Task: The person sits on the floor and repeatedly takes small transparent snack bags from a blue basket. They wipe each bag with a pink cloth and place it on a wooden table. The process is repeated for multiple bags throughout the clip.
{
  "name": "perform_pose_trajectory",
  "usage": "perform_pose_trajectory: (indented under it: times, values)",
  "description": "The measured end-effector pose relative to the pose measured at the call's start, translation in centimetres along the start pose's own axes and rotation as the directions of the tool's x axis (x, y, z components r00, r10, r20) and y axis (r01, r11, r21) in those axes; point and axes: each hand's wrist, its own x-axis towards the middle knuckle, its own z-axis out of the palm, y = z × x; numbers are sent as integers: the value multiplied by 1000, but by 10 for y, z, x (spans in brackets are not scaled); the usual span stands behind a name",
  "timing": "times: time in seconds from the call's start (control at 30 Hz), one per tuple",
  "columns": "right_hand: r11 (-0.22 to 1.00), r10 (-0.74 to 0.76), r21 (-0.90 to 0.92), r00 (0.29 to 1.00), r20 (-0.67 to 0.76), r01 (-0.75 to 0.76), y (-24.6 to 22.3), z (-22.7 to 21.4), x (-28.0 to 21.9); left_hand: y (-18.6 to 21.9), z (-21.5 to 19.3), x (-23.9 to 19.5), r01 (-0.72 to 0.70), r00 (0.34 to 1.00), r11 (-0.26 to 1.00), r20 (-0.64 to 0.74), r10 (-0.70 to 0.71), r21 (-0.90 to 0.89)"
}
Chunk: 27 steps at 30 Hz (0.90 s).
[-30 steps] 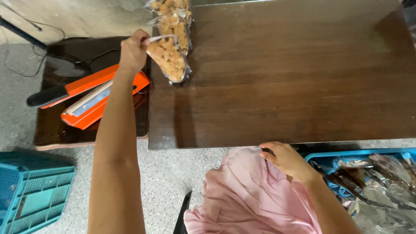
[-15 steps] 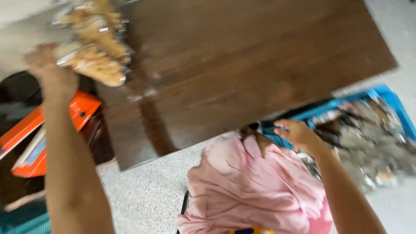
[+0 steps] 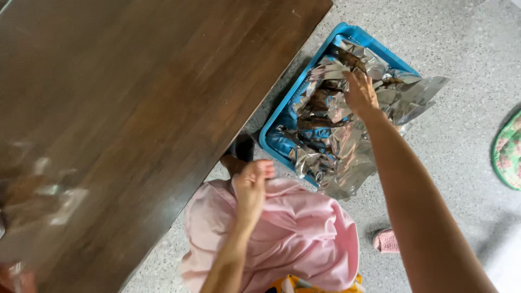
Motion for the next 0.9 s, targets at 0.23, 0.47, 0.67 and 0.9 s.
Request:
perform_pose_trajectory:
  times: [0.23, 0.47, 0.67, 0.9]
  values:
    - [958, -2, -285, 997, -71, -19, 31, 75, 43, -26, 45, -24, 54, 991, 982, 108, -75, 181]
    - [980, -21, -198, 998, -61, 8, 45, 56, 62, -19, 44, -14, 81, 988, 978, 112, -104, 193]
    - [878, -466, -39, 833, -298, 477, -34, -99, 2, 72, 50, 17, -328, 942, 815, 231, 243, 479]
    - [667, -693, 127, 674, -256, 734, -164, -227, -112, 185, 75, -14, -624, 728, 132, 511, 456, 771]
